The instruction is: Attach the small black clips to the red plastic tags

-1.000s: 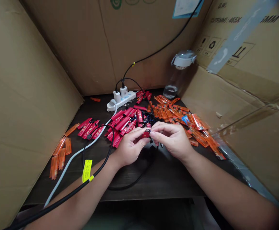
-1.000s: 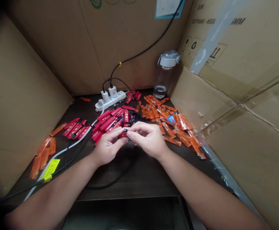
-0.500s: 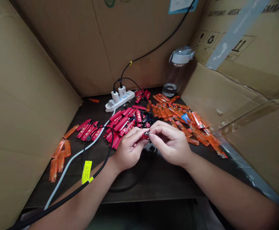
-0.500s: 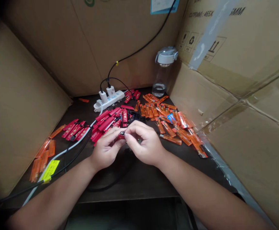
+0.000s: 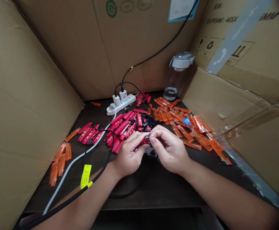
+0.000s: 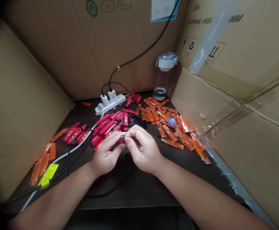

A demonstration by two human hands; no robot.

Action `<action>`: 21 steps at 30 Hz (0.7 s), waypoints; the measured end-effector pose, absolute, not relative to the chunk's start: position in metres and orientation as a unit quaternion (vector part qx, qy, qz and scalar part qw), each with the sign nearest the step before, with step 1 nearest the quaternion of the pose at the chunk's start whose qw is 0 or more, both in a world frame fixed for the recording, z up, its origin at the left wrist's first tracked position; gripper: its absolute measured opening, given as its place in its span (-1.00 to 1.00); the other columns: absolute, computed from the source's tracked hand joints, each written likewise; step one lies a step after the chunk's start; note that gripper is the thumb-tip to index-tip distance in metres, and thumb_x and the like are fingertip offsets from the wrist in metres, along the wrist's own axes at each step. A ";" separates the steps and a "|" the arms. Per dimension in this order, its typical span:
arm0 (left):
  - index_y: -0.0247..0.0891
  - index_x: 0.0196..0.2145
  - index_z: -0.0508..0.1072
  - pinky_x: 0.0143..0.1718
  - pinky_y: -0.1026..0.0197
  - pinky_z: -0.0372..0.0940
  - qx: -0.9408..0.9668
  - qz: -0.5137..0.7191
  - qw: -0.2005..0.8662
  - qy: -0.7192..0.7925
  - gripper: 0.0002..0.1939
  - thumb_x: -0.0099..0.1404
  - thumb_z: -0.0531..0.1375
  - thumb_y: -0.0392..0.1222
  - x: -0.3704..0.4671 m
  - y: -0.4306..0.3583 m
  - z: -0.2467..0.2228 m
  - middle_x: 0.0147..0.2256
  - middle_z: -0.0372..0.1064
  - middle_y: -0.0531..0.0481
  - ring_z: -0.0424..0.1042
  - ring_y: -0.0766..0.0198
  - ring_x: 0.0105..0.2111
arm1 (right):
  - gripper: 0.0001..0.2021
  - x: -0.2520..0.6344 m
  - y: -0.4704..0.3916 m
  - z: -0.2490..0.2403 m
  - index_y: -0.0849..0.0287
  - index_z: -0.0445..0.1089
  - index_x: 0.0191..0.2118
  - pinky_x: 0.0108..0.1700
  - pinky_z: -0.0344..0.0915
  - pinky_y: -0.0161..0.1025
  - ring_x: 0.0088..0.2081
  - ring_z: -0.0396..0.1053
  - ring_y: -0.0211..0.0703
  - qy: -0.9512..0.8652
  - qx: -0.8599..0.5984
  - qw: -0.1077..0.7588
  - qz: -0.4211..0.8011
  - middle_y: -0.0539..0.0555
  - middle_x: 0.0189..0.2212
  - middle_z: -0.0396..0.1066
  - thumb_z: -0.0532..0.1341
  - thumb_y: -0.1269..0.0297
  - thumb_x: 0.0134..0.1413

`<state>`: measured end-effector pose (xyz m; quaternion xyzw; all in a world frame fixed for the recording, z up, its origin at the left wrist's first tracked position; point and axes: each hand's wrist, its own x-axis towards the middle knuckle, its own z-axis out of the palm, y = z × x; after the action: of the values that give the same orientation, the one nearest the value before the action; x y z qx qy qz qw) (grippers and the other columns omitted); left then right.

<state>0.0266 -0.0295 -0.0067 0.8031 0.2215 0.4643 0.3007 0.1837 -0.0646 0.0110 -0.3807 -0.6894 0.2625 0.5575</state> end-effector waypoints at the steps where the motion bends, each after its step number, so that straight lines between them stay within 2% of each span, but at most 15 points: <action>1: -0.24 0.02 0.41 -0.09 0.22 0.35 0.804 0.464 0.298 0.221 -0.68 0.31 0.14 -0.34 0.027 -0.030 -0.007 -0.16 0.41 -0.12 0.42 0.25 -0.13 | -0.90 0.183 -0.065 0.011 0.18 0.27 -0.34 -0.32 0.21 -0.28 -0.38 0.21 -0.28 -0.683 -0.383 0.559 0.274 0.02 -0.39 0.22 0.10 0.45 0.22; 10: -0.21 0.04 0.40 -0.12 0.23 0.34 0.812 0.454 0.290 0.225 -0.67 0.33 0.12 -0.33 0.027 -0.031 -0.003 -0.19 0.42 -0.08 0.42 0.25 -0.15 | -0.90 0.187 -0.064 0.013 0.20 0.32 -0.38 -0.34 0.22 -0.28 -0.38 0.24 -0.26 -0.678 -0.375 0.562 0.289 0.03 -0.41 0.27 0.15 0.46 0.17; 14: -0.21 0.00 0.42 -0.15 0.24 0.32 0.818 0.444 0.286 0.229 -0.70 0.33 0.12 -0.33 0.027 -0.031 -0.003 -0.27 0.40 -0.04 0.41 0.27 -0.19 | -0.90 0.189 -0.063 0.014 0.20 0.34 -0.39 -0.34 0.22 -0.28 -0.39 0.25 -0.26 -0.680 -0.380 0.555 0.290 0.03 -0.43 0.28 0.16 0.45 0.15; 21: -0.25 -0.08 0.44 -0.18 0.23 0.31 0.823 0.418 0.299 0.241 -0.78 0.35 0.10 -0.30 0.025 -0.030 -0.005 -0.26 0.39 -0.05 0.39 0.28 -0.23 | -0.88 0.191 -0.063 0.019 0.22 0.35 -0.43 -0.38 0.22 -0.27 -0.43 0.25 -0.25 -0.684 -0.393 0.544 0.286 0.03 -0.47 0.28 0.18 0.43 0.13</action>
<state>0.0250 -0.0303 -0.0051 0.8232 0.2409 0.4182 0.2991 0.1905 -0.0626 0.0191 -0.3933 -0.6836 0.2863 0.5441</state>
